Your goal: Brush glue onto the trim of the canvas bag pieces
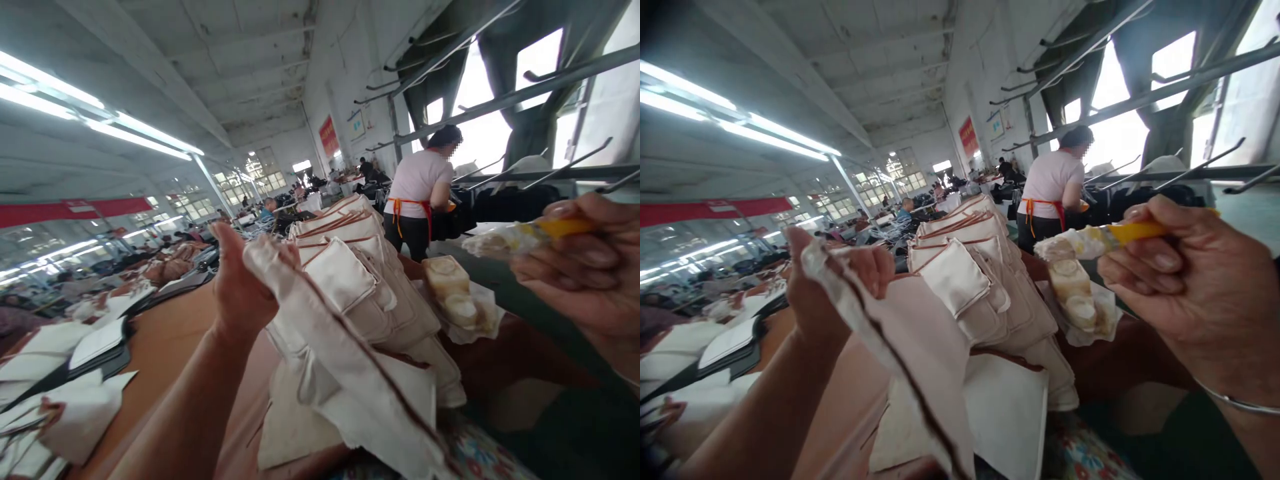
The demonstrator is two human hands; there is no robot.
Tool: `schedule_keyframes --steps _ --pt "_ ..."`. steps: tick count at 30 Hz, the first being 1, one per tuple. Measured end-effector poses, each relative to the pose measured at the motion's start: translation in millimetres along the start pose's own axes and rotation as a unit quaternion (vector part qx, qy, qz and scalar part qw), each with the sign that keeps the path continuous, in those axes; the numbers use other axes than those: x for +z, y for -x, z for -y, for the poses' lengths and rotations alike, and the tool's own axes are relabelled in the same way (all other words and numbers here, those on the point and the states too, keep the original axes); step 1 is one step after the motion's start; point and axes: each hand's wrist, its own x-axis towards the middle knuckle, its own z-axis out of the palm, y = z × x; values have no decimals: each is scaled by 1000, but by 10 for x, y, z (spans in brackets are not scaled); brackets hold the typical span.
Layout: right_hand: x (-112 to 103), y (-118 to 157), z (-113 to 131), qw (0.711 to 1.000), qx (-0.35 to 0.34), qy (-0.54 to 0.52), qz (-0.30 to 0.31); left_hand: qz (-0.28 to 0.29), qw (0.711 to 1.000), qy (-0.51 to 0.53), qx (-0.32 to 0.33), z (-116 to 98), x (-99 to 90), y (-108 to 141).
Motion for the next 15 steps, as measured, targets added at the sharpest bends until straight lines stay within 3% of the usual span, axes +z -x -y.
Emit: schedule_keyframes --steps 2,4,6,10,13,15 --pt "-66 -5 -24 1000 14 4 3 88 994 21 -58 222 -137 249" --pt "-104 15 -111 999 49 18 -4 191 960 49 -198 612 -290 596" --pt "-97 56 -250 996 88 30 -13 212 939 26 -270 1078 -416 998" --pt "-28 174 -584 987 155 41 5 167 929 -49 -325 1846 -418 1791" --pt "-40 255 -806 980 195 40 22 101 935 -65 -334 2151 -232 2160" --pt "-70 300 -937 977 208 42 34 49 937 -79 -336 2267 -114 2238"
